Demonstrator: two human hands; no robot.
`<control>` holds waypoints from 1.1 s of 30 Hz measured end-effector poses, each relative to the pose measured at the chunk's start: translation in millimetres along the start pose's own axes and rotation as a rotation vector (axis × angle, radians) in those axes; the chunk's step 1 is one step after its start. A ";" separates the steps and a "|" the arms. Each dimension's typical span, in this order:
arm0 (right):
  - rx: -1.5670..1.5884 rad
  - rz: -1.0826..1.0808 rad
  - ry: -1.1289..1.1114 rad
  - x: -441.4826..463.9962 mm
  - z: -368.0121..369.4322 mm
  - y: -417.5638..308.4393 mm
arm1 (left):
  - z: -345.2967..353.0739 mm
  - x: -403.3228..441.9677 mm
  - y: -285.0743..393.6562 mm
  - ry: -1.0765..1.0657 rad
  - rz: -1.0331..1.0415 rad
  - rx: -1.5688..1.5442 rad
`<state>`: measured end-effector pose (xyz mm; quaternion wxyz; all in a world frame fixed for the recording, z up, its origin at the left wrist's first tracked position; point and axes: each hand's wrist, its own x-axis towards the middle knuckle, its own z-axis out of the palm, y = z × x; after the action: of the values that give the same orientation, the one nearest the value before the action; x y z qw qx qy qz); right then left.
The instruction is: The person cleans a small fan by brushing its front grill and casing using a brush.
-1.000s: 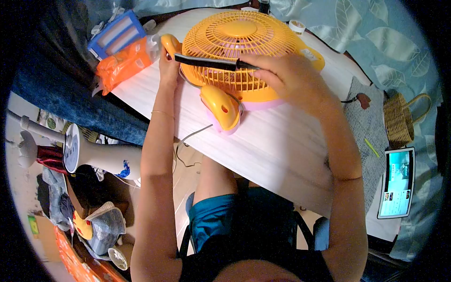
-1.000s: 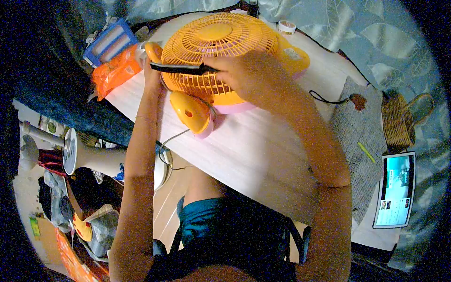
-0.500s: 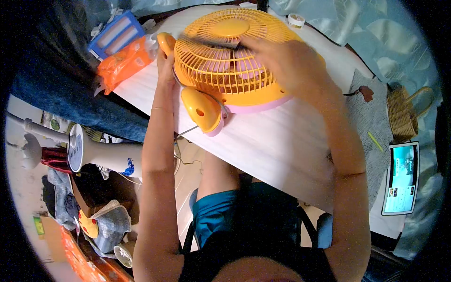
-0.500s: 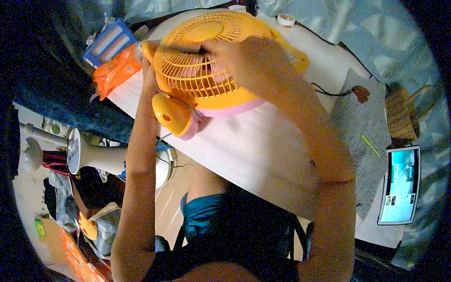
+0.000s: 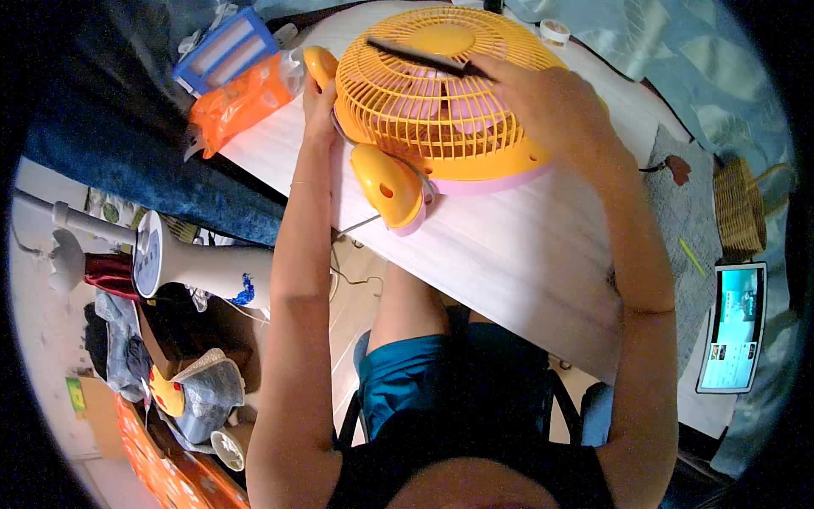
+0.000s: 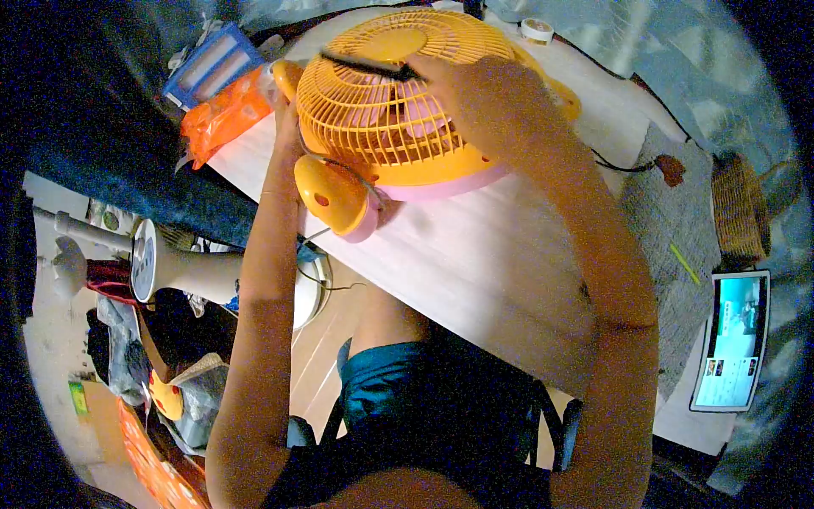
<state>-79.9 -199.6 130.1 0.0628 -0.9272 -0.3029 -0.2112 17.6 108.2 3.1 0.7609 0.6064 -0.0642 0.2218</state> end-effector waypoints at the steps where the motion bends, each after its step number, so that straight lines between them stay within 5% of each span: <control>1: 0.107 -0.067 0.025 -2.5 -0.9 -3.9 | 3.7 -2.0 3.2 0.020 0.006 0.010; 3: 0.324 -0.198 0.069 -13.9 -3.4 -16.9 | 7.1 -4.9 7.8 -0.018 0.029 0.013; 6: 0.373 -0.079 0.057 -14.8 -12.7 -26.4 | 15.2 -13.4 18.2 -0.053 0.084 -0.023; 9: 0.308 -0.249 0.218 -11.8 4.6 -23.7 | 11.4 -6.5 14.4 -0.070 0.065 -0.020; 12: 0.241 -0.144 -0.104 -21.8 -15.8 -37.3 | 0.6 2.3 -4.5 -0.116 0.062 -0.142; 15: 0.182 -0.363 0.100 -29.2 -3.7 -37.4 | -9.8 8.9 -14.9 -0.108 0.039 -0.124; 17: 0.220 -0.239 0.083 -25.4 -5.5 -38.8 | -13.4 13.5 -23.8 -0.108 -0.023 -0.193; 18: 0.240 -0.177 0.073 -23.9 -5.8 -39.3 | 0.1 -4.0 -3.1 -0.136 0.145 -0.119; 21: 0.154 -0.302 0.212 -24.2 -2.1 -39.3 | 3.6 -8.1 4.5 -0.089 0.032 -0.106; 26: 0.120 -0.212 0.060 -26.2 -1.5 -41.8 | -9.4 19.4 -20.7 -0.065 -0.060 -0.172; 33: 0.132 -0.248 0.148 -28.1 -0.3 -37.6 | 6.8 -4.9 3.2 -0.118 -0.002 -0.230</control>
<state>-122.5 -184.3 117.9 0.1194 -0.8584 -0.4227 -0.2649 13.1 101.0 5.9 0.8206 0.5272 -0.1331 0.1761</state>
